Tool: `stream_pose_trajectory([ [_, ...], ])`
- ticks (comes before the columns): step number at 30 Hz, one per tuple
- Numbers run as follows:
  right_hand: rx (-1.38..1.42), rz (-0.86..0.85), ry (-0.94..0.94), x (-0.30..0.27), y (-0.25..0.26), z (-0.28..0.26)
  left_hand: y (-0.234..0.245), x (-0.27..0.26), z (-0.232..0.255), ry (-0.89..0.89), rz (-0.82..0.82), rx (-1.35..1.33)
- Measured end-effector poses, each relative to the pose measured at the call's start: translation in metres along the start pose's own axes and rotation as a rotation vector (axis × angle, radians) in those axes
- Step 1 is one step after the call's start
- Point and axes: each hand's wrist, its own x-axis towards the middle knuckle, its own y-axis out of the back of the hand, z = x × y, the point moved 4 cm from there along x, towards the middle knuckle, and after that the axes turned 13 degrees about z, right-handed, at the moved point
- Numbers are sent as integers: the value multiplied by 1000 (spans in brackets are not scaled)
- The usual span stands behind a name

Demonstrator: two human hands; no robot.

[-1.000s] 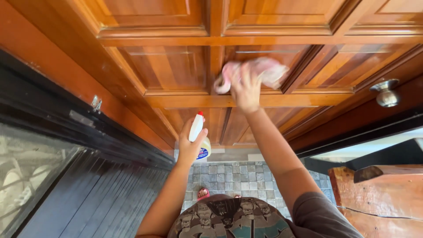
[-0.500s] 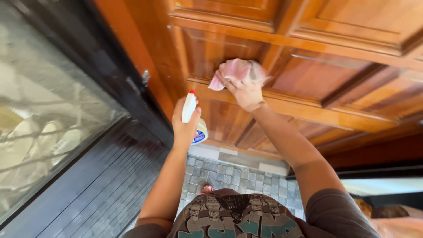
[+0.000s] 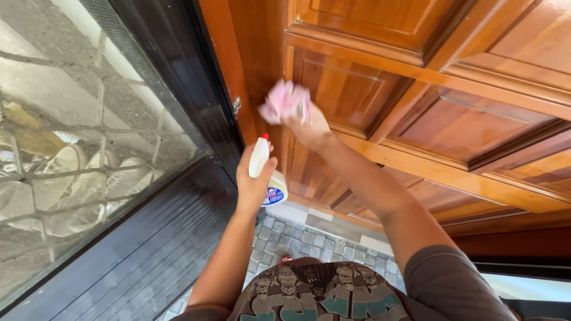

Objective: Cleaning a wooden door using a spray bottle and a cleaning cloth.

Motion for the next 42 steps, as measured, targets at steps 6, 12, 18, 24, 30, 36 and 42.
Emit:
stream_pose_trajectory([
  [6,521,323,-31,22,32,33,10,-5,-8,24,-30,64],
  [12,405,424,-279,100,58,108,12,-6,-13,64,-15,27],
  [18,256,44,-74,50,7,-26,25,-12,-8,49,-27,49],
  [24,631,147,-359,25,0,1,24,-17,-11,142,-60,102],
  [30,622,156,-847,-65,66,116,4,-20,-12,99,-184,113],
  [36,124,221,-910,-89,97,112,0,-25,-13,142,-282,98],
  [42,506,124,-848,12,51,64,-2,-29,-27,140,-306,102],
])
